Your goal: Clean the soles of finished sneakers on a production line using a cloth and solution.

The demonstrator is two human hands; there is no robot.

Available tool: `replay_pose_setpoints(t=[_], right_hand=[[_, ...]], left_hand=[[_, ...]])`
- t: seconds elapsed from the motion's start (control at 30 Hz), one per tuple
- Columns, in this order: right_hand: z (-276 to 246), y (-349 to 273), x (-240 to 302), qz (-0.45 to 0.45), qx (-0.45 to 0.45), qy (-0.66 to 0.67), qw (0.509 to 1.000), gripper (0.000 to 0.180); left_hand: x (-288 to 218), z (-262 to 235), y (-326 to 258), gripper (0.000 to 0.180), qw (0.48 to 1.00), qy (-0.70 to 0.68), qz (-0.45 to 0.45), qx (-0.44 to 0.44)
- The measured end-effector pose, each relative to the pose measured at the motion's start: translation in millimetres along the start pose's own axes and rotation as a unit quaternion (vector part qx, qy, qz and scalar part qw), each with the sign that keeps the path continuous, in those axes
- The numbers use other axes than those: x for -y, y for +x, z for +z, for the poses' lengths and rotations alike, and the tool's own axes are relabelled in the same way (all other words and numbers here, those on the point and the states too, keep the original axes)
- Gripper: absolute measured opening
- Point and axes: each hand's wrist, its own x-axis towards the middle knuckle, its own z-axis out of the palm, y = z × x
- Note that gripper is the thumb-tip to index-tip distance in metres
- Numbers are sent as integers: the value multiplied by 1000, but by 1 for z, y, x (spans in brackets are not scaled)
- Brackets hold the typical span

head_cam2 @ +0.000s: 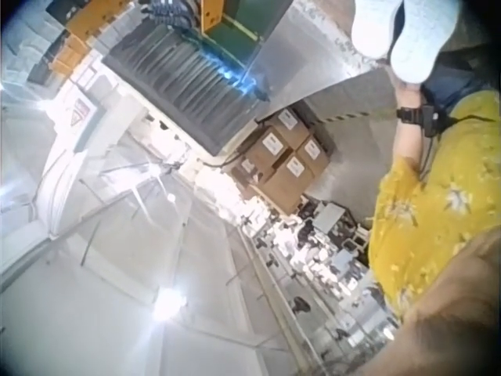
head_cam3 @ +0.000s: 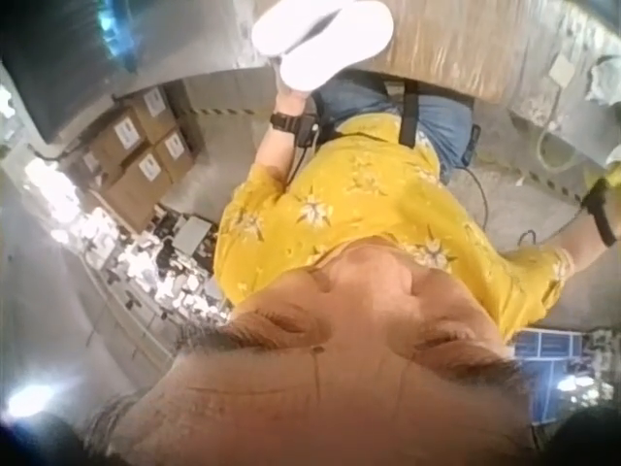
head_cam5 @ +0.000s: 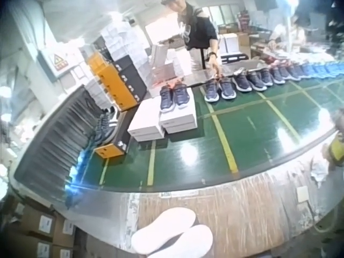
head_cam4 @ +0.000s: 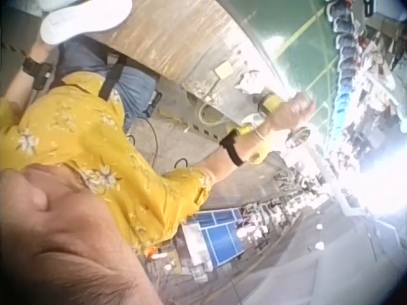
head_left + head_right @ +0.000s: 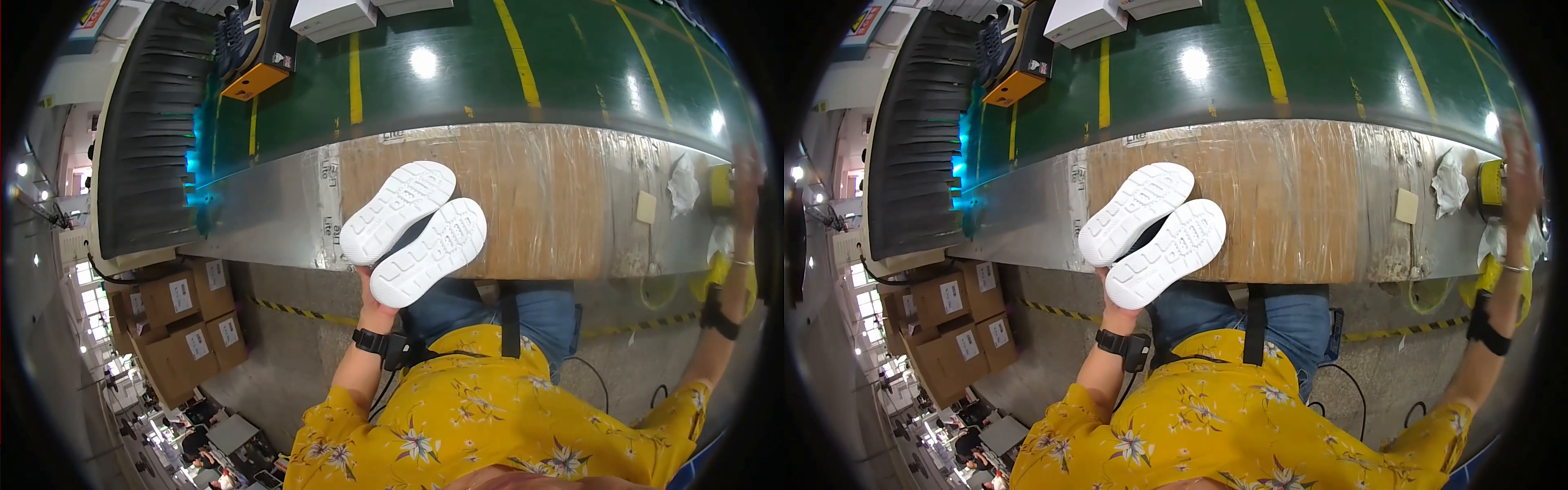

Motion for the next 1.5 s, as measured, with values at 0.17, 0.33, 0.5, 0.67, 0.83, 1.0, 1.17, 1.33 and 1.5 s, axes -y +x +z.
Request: replay_pose_setpoints(t=[0.17, 0.33, 0.5, 0.67, 0.83, 1.0, 1.17, 1.33, 1.5], right_hand=[[-49, 28, 315, 24, 30, 551, 833, 41], [-112, 28, 458, -117, 150, 705, 683, 38], [-138, 34, 503, -152, 155, 722, 657, 34], [-150, 34, 514, -91, 196, 744, 633, 33], [-166, 32, 535, -176, 71, 724, 663, 36], [-172, 35, 545, -151, 85, 729, 662, 36], [-144, 45, 533, -5, 115, 661, 741, 34], [-191, 11, 565, -153, 24, 685, 712, 27], [-180, -1, 568, -176, 7, 728, 662, 30]], left_hand=[[0, 8, -6, 82, 999, 7, 16, 37], [5, 2, -1, 85, 1000, 17, 14, 17], [11, 12, 0, 91, 998, 19, 32, 52], [11, 17, 0, 92, 996, 29, 44, 66], [12, 7, 0, 91, 996, 69, 49, 22], [12, 14, 0, 86, 998, 35, 40, 37], [15, 25, -1, 95, 995, 72, 29, 66], [20, 10, -6, 82, 993, 78, 51, 69], [31, -12, 5, 83, 986, 139, 61, 66]])
